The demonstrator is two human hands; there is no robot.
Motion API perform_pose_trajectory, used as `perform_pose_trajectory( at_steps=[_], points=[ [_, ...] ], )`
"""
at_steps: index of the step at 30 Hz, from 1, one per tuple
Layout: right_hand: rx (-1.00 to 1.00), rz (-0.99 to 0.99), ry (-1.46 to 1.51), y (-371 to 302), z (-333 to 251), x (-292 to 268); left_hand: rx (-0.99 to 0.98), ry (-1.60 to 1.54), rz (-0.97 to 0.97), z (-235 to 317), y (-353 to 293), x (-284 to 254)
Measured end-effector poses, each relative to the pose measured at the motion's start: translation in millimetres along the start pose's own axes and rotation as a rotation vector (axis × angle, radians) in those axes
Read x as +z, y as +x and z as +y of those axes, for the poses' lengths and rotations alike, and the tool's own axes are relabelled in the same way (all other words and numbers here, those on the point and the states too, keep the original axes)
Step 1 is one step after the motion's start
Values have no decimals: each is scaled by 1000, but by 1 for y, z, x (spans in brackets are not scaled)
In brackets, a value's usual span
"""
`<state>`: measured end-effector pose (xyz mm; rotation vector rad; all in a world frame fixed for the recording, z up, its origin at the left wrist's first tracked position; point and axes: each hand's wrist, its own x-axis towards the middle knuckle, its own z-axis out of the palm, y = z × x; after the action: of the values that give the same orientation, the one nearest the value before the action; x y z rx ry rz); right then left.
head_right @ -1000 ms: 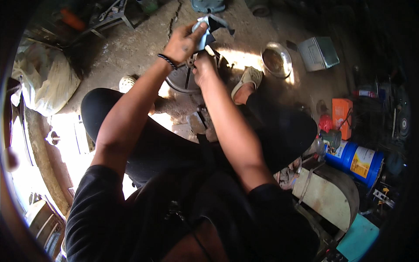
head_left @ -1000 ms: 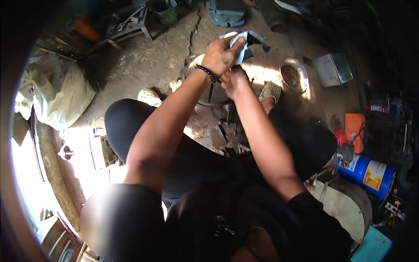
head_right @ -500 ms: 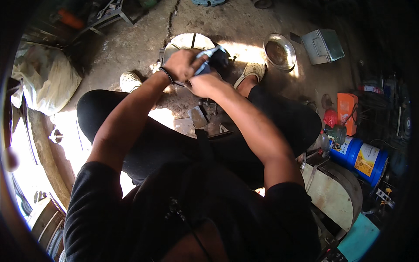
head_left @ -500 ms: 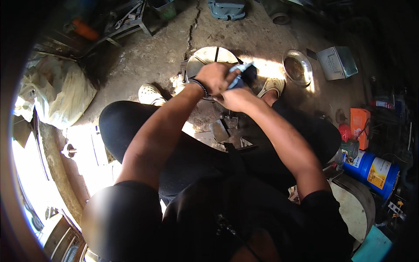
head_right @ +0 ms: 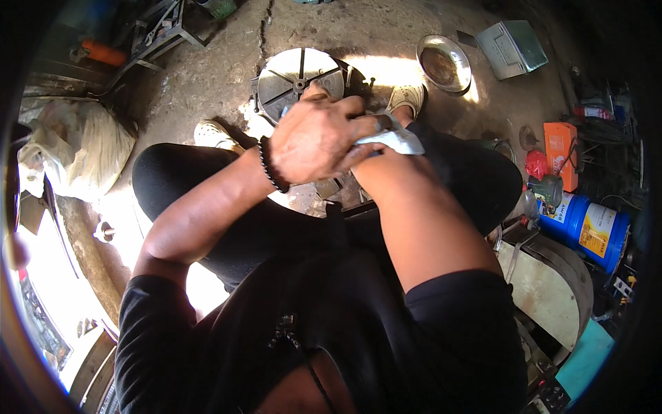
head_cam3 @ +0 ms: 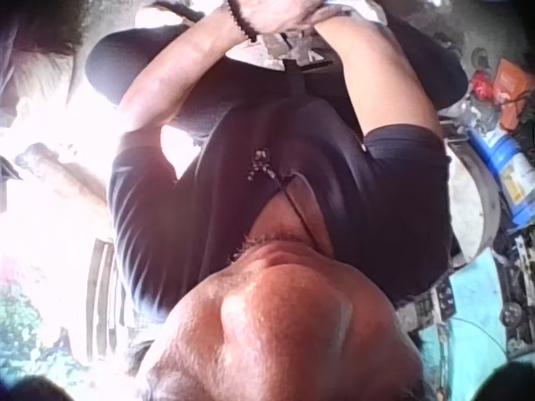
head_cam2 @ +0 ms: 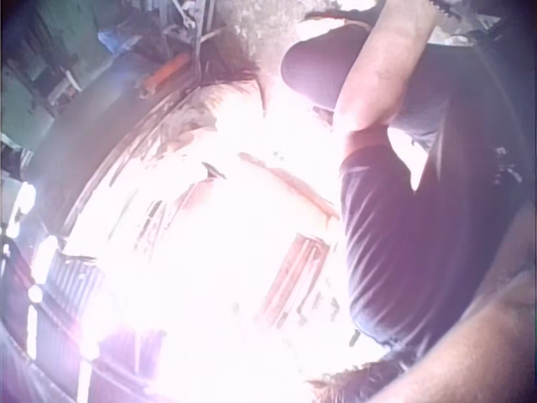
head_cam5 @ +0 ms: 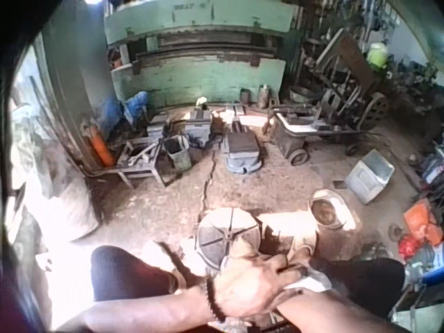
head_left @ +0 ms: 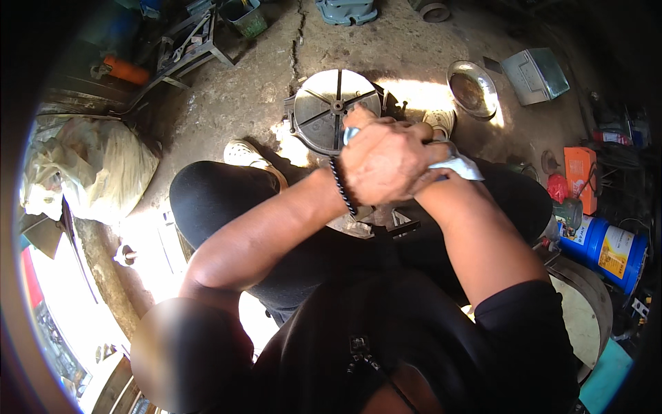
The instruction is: The person cleans a circular metal part with a cloth, wiping its surface and edges. They then handle a smaller metal component, wiping it with the cloth as well. The person continues to wipe the circular part and other small metal pieces in a workshop setting.
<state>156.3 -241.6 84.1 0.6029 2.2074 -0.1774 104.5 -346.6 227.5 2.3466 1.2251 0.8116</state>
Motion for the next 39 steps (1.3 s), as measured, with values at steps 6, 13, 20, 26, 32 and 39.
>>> perform_pose_trajectory(
  at_steps=[6,13,20,26,32,39],
  points=[
    [79,-74,-289,-4,37,5,-449,459,-408,-66,-1,11],
    [199,-17,-227,-31,70,2,-217,-289,250,-5,5,-34],
    [179,57,-31,-29,35,-16,-132,128,142,-35,-10,39],
    [178,21,-37,-33,10,-38,-825,338,-68,-117,-8,34],
    [306,361,685,-33,21,0,-702,-838,654,-149,-15,12],
    [360,844,299,-97,50,20,-757,-1919,560,-107,-12,4]
  ],
)
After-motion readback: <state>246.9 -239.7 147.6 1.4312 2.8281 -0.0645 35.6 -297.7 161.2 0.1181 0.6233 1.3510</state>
